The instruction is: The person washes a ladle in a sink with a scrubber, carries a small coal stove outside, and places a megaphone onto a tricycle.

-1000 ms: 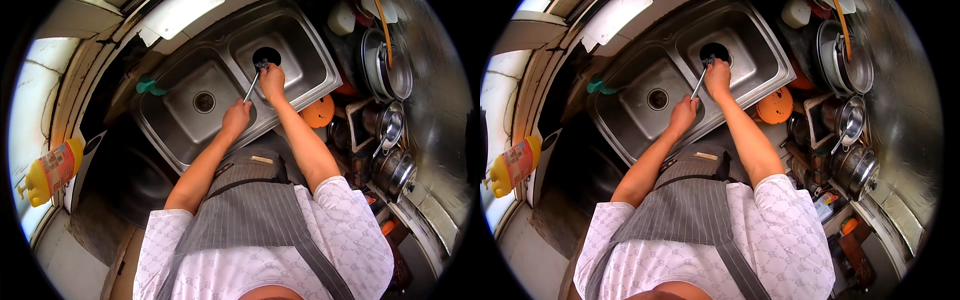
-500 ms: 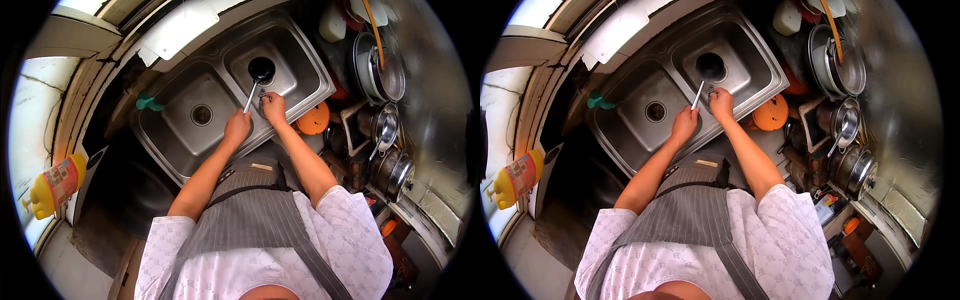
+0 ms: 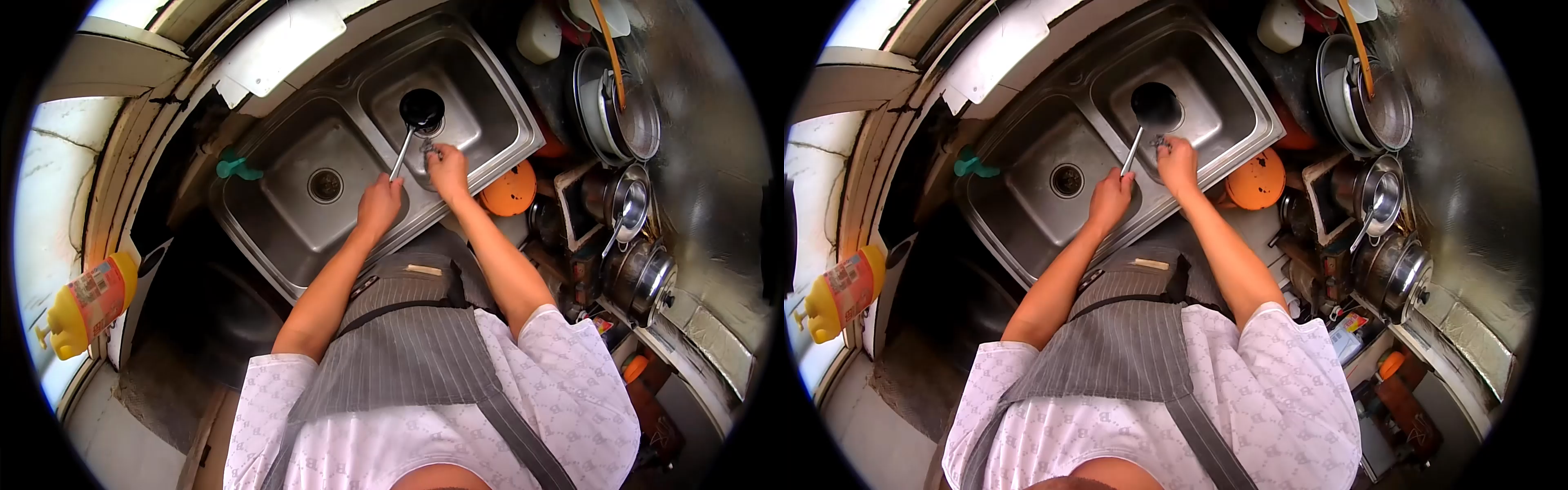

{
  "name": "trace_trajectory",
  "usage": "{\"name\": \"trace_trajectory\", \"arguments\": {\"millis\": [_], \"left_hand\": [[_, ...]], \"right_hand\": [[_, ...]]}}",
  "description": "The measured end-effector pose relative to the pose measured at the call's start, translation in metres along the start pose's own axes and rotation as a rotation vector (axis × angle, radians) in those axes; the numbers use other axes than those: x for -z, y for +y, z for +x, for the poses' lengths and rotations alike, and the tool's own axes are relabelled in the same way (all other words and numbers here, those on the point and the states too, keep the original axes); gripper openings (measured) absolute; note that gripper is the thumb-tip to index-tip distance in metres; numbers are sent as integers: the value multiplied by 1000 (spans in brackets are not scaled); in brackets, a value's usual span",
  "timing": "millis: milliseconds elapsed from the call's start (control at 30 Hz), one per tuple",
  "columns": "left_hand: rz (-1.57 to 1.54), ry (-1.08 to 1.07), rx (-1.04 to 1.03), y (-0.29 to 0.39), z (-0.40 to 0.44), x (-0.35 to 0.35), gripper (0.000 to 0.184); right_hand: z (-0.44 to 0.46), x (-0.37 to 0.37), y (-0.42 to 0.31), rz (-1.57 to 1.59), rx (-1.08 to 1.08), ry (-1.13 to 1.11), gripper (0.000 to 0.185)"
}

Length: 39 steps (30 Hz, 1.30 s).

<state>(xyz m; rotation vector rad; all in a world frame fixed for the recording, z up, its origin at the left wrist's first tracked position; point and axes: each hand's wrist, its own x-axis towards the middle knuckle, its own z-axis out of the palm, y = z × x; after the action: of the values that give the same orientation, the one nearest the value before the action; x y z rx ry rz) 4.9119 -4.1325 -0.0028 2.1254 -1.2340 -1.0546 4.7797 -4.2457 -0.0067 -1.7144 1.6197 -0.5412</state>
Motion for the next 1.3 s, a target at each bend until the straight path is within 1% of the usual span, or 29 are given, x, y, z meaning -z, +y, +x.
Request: {"name": "trace_trajectory", "arguments": {"millis": [33,67,100,167,200,267,300,367,433,500,533,567,633,667,700,767,800,867,933,967,1033,1100,1167,1233,1300], "left_hand": [[-1,-8,11,1,-5,0,34],[19,-8,7,3,-7,3,34],[39,3,-8,6,-3,6,34],[54,4,-2,6,-3,6,35],[68,2,5,6,-4,6,35],[97,-5,7,9,-5,9,35],[122,-16,13,10,-6,10,35],[133,-3,13,12,-6,9,35],[141,9,12,12,-10,10,35],[151,-5,5,15,-8,10,35],[148,0,-3,15,-10,8,35],[148,0,-3,15,-10,8,35],[146,7,-8,16,-10,9,35],[153,-8,-7,16,-9,9,35],[159,-26,-5,16,-9,9,35],[128,-22,-9,10,-6,11,35],[104,-26,-3,5,-5,15,35],[61,-11,7,1,-14,31,35],[12,12,10,-7,-26,56,35],[16,30,29,-15,-34,68,35],[-53,104,40,-34,-53,95,34],[-29,131,94,-57,-75,125,33],[43,155,175,-83,-96,153,34],[88,144,242,-102,-114,177,36],[114,114,353,-115,-126,193,36]], "right_hand": [[-3,15,-9,-8,8,57,23],[6,26,-17,-2,114,80,22],[17,30,-28,0,118,81,22],[32,31,-42,-77,373,89,21],[39,24,-41,-75,373,91,21],[50,3,-36,-309,532,8,21],[47,-4,-35,-306,535,8,21],[41,-15,-33,-397,530,-165,20],[35,-11,-37,-408,566,-202,19],[28,-5,-42,-560,634,-303,16],[25,-7,-43,-604,684,-313,14],[24,-5,-45,-608,692,-303,14],[21,0,-49,-646,700,-444,15],[23,4,-49,-491,647,-512,16],[21,12,-49,-498,652,-506,16],[7,31,-47,-195,634,-391,20],[-3,44,-49,-118,600,-292,24],[-15,62,-43,-42,571,-168,29],[-28,75,-41,32,482,-178,29],[-32,75,-33,70,424,-198,29],[-42,76,-40,77,352,-237,30],[-46,68,-49,137,331,-290,31],[-48,48,-57,148,366,-325,30],[-50,27,-70,149,466,-320,32],[-54,6,-83,165,444,-371,32]]}}
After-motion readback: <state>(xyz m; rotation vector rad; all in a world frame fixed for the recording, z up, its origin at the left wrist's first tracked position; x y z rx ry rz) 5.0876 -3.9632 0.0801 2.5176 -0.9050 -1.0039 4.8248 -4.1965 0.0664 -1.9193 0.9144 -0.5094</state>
